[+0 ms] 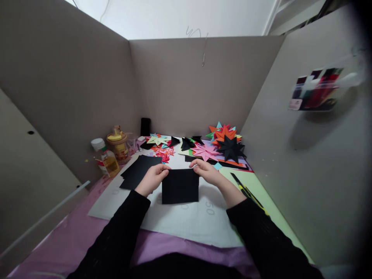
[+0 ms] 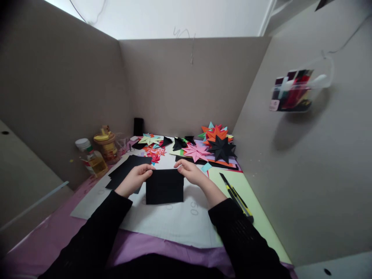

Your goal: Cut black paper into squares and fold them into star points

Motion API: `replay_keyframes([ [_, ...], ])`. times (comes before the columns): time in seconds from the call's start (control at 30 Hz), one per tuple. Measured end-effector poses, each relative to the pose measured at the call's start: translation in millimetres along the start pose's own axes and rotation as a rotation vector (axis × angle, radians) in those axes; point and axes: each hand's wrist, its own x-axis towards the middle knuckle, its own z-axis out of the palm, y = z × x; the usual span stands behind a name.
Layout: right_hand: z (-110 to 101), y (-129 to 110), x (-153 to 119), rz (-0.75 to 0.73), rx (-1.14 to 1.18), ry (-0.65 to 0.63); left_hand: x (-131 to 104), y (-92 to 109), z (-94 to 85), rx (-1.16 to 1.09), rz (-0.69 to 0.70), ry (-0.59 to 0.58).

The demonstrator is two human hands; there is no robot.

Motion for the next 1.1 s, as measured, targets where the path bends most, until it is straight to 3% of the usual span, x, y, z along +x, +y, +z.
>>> replay_keyframes([
  [0.17, 3.3, -35.0, 0.9, -0.111, -0.299, 0.103, -13.1, 23.9, 1.8, 0.1, 0.087, 0.238],
  [0.33, 31.9, -58.8, 1.7, -0.221, -0.536, 0.237, -30.4, 36.3, 4.7, 0.329, 0.272, 0.458],
  [0.5, 74.8, -86.7, 5.5, -0.364, -0.708, 0.251, -41.4, 38.1, 8.7, 0.623, 0.502, 0.391],
  [0.6, 82.0, -98.3, 7.1, -0.489, -0.805, 0.209, -50.4, 43.7, 4.5, 0.653, 0.556, 0.384],
  [0.67, 73.4, -98.2, 6.7, -0.479, -0.734, 0.192, -56.1, 49.2, -2.8, 0.586, 0.54, 0.411],
  [0.77, 47.0, -83.2, 3.0, -0.339, -0.516, 0.244, -58.3, 52.5, -13.5, 0.387, 0.405, 0.481],
  [0.93, 9.5, -39.2, -10.0, -0.159, -0.342, 0.337, -43.1, 28.4, -15.1, -0.015, 0.119, 0.458],
  [1.03, 9.8, -21.3, -17.4, -0.041, -0.195, 0.401, -33.0, 7.2, -10.9, -0.125, 0.035, 0.476],
  [1.1, 20.0, -15.9, -20.6, 0.009, -0.092, 0.377, -29.0, -3.2, -7.4, -0.186, -0.019, 0.467],
])
